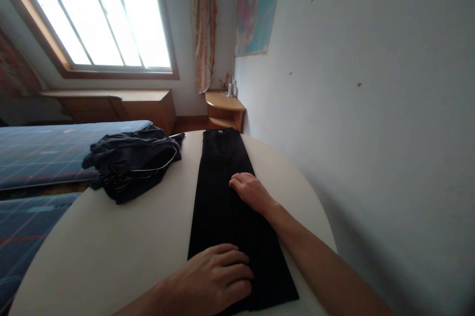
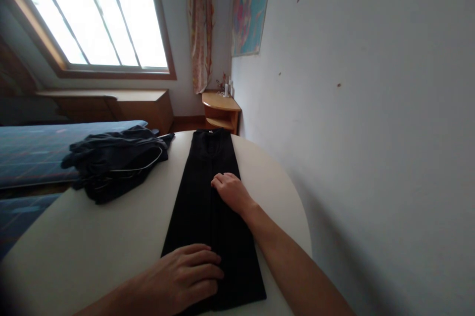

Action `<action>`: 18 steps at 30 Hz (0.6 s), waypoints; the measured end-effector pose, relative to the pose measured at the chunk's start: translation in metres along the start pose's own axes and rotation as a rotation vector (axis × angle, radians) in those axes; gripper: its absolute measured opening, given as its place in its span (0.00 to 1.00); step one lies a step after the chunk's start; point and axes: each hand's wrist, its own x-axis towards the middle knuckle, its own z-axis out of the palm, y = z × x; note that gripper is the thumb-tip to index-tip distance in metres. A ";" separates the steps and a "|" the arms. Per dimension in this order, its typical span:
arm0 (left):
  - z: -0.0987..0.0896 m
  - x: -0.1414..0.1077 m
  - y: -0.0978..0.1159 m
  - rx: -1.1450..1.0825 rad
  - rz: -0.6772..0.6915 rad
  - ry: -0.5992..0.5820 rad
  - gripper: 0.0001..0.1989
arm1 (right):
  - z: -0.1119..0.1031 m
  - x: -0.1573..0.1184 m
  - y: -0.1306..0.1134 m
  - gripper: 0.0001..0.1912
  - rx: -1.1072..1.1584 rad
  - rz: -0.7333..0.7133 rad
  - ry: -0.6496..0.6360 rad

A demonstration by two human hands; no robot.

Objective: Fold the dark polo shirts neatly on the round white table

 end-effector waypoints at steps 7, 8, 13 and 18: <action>0.004 -0.004 -0.002 -0.051 -0.019 -0.038 0.05 | 0.008 -0.007 -0.003 0.16 0.217 0.125 -0.030; 0.003 -0.004 -0.002 -0.068 -0.028 -0.049 0.05 | 0.009 -0.008 -0.002 0.20 0.242 0.137 -0.052; -0.010 -0.003 0.000 -0.177 -0.056 -0.149 0.06 | 0.010 -0.014 -0.002 0.32 0.269 0.170 -0.220; -0.020 -0.005 0.005 -0.157 -0.085 -0.218 0.11 | 0.003 -0.023 -0.017 0.35 0.245 0.197 -0.268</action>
